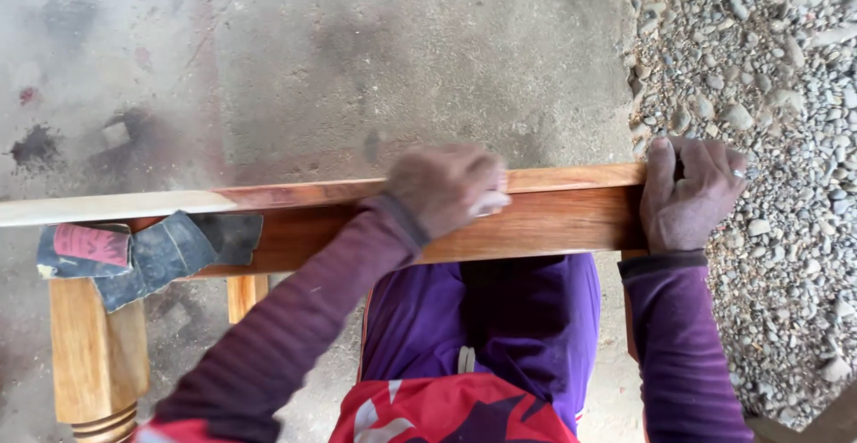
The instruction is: The person is sanding the wooden frame of a piece of furniture using different pieces of sandpaper.
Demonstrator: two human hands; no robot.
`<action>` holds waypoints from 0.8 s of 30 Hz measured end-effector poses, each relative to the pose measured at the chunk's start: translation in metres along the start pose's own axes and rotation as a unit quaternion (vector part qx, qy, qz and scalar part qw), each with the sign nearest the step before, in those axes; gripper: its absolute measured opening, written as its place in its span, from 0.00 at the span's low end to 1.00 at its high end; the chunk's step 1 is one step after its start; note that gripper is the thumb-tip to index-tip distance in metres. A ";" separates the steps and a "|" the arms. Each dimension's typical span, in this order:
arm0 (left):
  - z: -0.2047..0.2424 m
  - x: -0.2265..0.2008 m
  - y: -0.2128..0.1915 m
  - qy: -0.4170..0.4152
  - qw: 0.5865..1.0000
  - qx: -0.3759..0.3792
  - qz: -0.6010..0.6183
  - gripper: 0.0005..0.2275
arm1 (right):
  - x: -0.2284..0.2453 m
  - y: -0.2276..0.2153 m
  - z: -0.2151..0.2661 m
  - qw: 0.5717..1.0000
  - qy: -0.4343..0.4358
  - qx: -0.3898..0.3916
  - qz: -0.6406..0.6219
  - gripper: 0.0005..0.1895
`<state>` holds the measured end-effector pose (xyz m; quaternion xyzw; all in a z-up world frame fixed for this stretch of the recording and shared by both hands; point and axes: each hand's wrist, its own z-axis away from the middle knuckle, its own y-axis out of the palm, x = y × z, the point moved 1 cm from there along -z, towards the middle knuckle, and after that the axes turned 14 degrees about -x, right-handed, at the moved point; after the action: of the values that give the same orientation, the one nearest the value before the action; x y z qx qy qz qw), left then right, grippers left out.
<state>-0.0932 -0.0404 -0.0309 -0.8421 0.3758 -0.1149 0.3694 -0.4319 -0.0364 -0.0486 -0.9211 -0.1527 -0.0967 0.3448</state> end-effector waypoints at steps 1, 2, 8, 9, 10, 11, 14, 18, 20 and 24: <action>-0.001 -0.009 0.022 0.012 1.000 -0.017 0.006 0.10 | -0.001 -0.001 0.002 1.000 0.006 -0.005 0.008 0.10; -0.012 -0.014 0.016 0.012 1.000 -0.018 0.009 0.10 | -0.003 -0.002 0.003 1.000 0.005 -0.004 0.011 0.10; 0.007 0.002 -0.043 -0.017 1.000 0.020 0.010 0.14 | 0.003 -0.007 0.004 0.999 0.002 0.004 -0.041 0.07; 0.009 0.008 -0.057 -0.039 0.999 0.030 0.003 0.15 | 0.001 -0.006 0.003 1.000 0.007 0.003 -0.028 0.08; 0.012 0.014 -0.072 -0.061 0.997 0.040 -0.003 0.17 | 0.000 -0.004 0.004 1.000 0.013 0.001 -0.016 0.08; 0.012 0.013 -0.061 -0.064 0.997 0.042 0.002 0.17 | -0.001 -0.004 0.004 1.000 0.014 0.007 -0.013 0.08; 0.001 0.012 -0.029 -0.035 0.997 0.072 0.012 0.15 | 0.002 0.001 -0.003 1.000 0.022 -0.005 0.016 0.11; -0.015 -0.014 -0.016 -0.020 0.999 -0.019 0.044 0.16 | 0.004 -0.010 0.001 1.000 0.030 0.004 -0.006 0.11; -0.006 -0.007 -0.027 -0.032 0.998 -0.047 0.038 0.17 | 0.005 -0.008 0.001 0.999 0.026 0.007 -0.026 0.11; 0.016 0.016 -0.056 -0.043 0.998 0.040 -0.009 0.14 | -0.001 -0.002 0.003 0.999 0.005 0.003 -0.038 0.09</action>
<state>-0.0442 -0.0182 -0.0038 -0.8343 0.3471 -0.0966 0.4174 -0.4339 -0.0333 -0.0495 -0.9132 -0.1858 -0.1140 0.3444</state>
